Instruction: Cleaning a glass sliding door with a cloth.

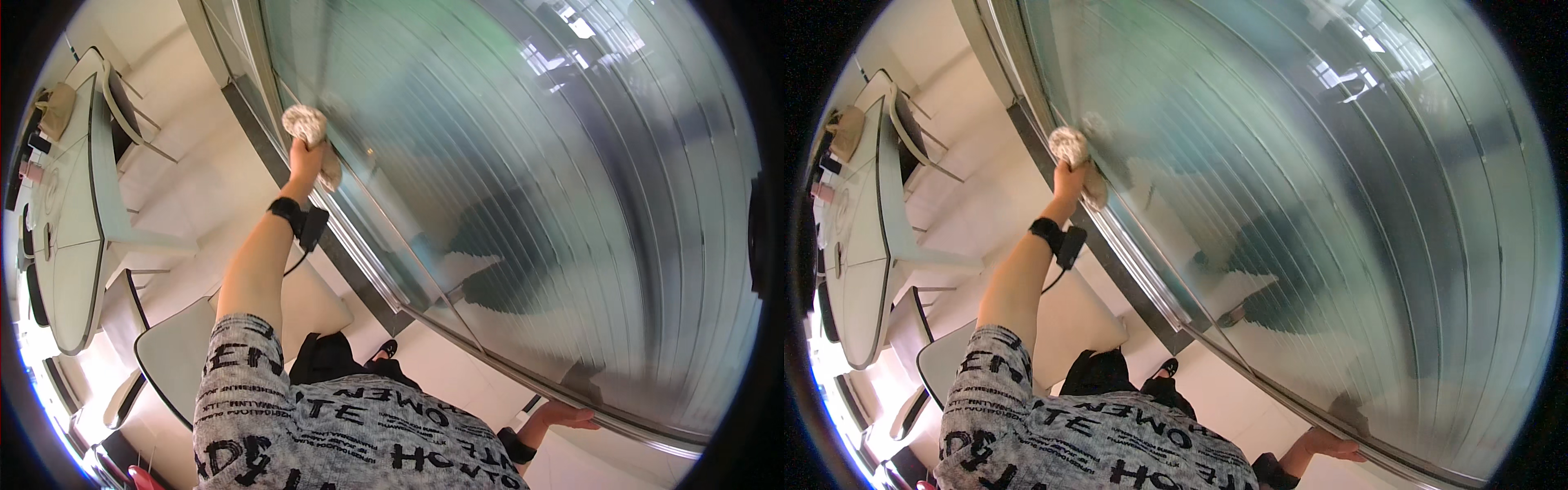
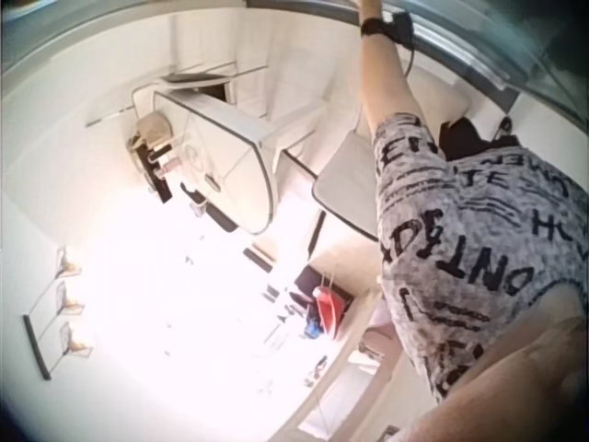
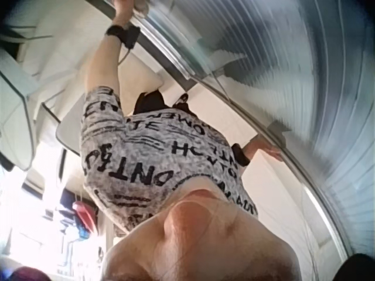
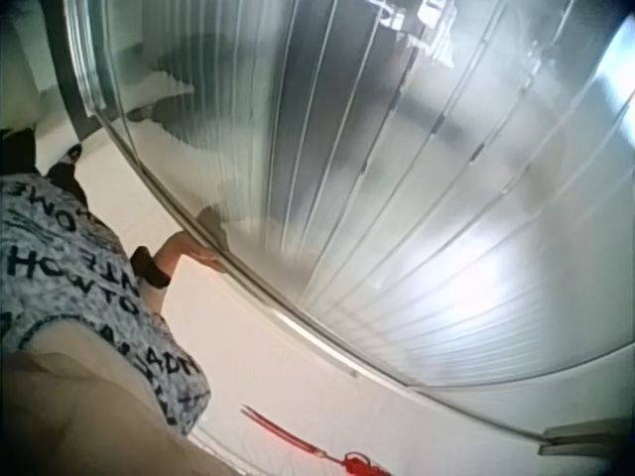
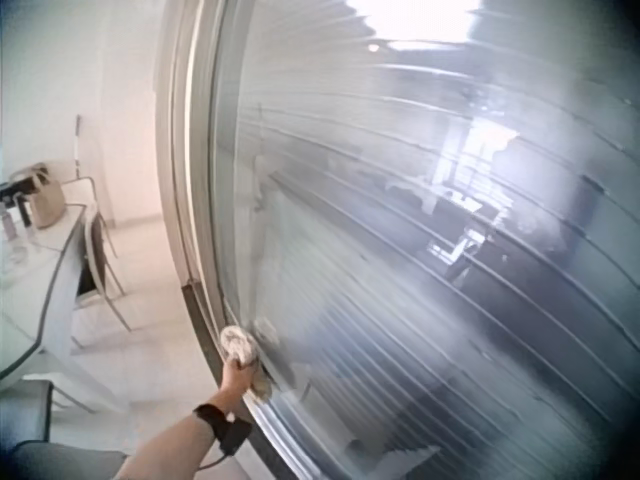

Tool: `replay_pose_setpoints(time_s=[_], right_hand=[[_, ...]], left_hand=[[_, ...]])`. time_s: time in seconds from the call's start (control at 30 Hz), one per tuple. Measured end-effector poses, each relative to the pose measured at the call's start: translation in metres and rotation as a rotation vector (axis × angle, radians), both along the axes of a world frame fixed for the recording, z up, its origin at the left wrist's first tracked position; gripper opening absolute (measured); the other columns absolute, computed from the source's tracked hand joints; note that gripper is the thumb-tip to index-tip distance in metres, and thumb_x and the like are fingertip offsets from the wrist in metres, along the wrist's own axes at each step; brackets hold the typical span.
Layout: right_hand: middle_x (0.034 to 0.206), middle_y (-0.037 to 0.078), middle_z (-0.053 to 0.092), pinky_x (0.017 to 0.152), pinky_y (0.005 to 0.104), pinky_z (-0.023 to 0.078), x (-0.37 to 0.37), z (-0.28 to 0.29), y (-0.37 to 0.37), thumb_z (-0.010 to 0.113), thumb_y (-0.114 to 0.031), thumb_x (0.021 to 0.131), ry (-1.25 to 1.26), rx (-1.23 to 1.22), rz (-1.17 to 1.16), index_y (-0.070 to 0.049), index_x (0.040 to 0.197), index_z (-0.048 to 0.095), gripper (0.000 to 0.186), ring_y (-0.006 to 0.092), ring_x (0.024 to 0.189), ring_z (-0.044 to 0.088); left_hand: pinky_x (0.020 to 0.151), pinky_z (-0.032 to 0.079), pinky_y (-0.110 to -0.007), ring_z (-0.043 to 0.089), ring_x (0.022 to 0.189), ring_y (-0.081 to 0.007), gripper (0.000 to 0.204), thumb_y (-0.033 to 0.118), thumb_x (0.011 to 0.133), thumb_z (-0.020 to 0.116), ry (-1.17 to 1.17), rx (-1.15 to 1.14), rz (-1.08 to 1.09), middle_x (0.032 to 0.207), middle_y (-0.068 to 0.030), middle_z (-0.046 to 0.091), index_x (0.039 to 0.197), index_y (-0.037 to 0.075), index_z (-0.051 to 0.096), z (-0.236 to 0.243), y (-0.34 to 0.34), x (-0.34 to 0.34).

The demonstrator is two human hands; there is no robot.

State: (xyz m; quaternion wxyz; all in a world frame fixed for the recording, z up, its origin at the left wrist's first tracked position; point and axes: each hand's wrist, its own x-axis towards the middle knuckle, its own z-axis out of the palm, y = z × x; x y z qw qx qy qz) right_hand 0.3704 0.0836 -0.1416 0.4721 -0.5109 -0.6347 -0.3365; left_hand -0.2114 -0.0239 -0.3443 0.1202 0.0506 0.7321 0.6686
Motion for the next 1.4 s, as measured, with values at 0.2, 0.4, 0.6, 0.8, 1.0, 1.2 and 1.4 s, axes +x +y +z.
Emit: replay_pose_setpoints(time_s=[0.2,0.4,0.6,0.8,1.0,1.2,1.4], right_hand=[[0.122,0.024,0.036,0.084,0.0448,0.043,0.013,-0.015,0.006,0.052,-0.031,0.089,0.364,0.004,0.478,0.003,0.125,0.026,0.056,0.0338,0.105,0.046],[0.140,0.025,0.017,0.094,0.0409,0.042,0.007,-0.025,0.003,0.031,-0.014,0.087,0.643,-0.217,0.818,0.004,0.138,0.000,0.063,0.0332,0.120,0.038],[0.140,0.026,0.016,0.100,0.0415,0.033,0.002,-0.028,-0.002,0.037,-0.007,0.075,0.818,-0.312,0.830,0.006,0.138,-0.001,0.074,0.0332,0.122,0.034],[0.141,0.028,0.007,0.107,0.0452,0.015,0.018,-0.040,0.009,0.040,-0.008,0.079,0.565,-0.307,1.022,0.010,0.136,-0.007,0.076,0.0395,0.128,0.021],[0.137,0.029,0.015,0.104,0.0472,0.017,0.031,-0.018,0.005,0.042,-0.013,0.084,0.437,-0.339,1.122,0.011,0.136,0.011,0.065,0.0391,0.126,0.021],[0.130,0.024,0.029,0.092,0.0393,0.033,0.040,0.001,0.003,0.047,-0.011,0.085,0.388,-0.360,1.153,0.009,0.133,0.026,0.055,0.0333,0.111,0.037],[0.129,0.023,0.032,0.096,0.0414,0.032,0.049,0.002,-0.003,0.047,-0.005,0.082,0.396,-0.356,1.173,0.007,0.132,0.031,0.053,0.0359,0.116,0.036]], left_hand=[[0.079,0.048,-0.030,0.060,0.091,-0.0164,0.034,0.006,0.075,0.067,-0.109,0.152,-0.200,0.099,-0.0062,0.064,0.106,0.002,0.057,-0.017,-0.002,0.152],[0.079,0.048,-0.031,0.059,0.092,-0.0157,0.032,0.009,0.078,0.067,-0.249,0.223,-0.338,0.100,-0.0062,0.063,0.107,0.001,0.056,-0.015,-0.001,0.305],[0.081,0.047,-0.031,0.059,0.093,-0.0157,0.034,0.014,0.078,0.069,-0.383,0.182,-0.557,0.100,-0.0063,0.063,0.107,0.002,0.057,0.005,0.003,0.426],[0.080,0.047,-0.031,0.059,0.092,-0.0165,0.041,0.016,0.074,0.073,-0.173,0.090,-0.845,0.099,-0.0080,0.063,0.108,0.002,0.056,0.020,0.004,0.498],[0.082,0.045,-0.031,0.059,0.092,-0.0229,0.038,0.007,0.070,0.069,0.169,0.142,-0.962,0.100,-0.0097,0.060,0.106,0.004,0.058,0.084,0.003,0.494],[0.065,0.048,-0.037,0.059,0.081,-0.0338,0.034,0.012,0.063,0.069,0.832,0.224,-0.955,0.092,-0.0150,0.058,0.096,0.007,0.063,0.209,0.010,0.476],[0.063,0.048,-0.038,0.058,0.079,-0.0356,0.035,0.012,0.065,0.065,1.318,0.377,-0.780,0.095,-0.0163,0.057,0.099,0.005,0.060,0.378,0.023,0.479]])
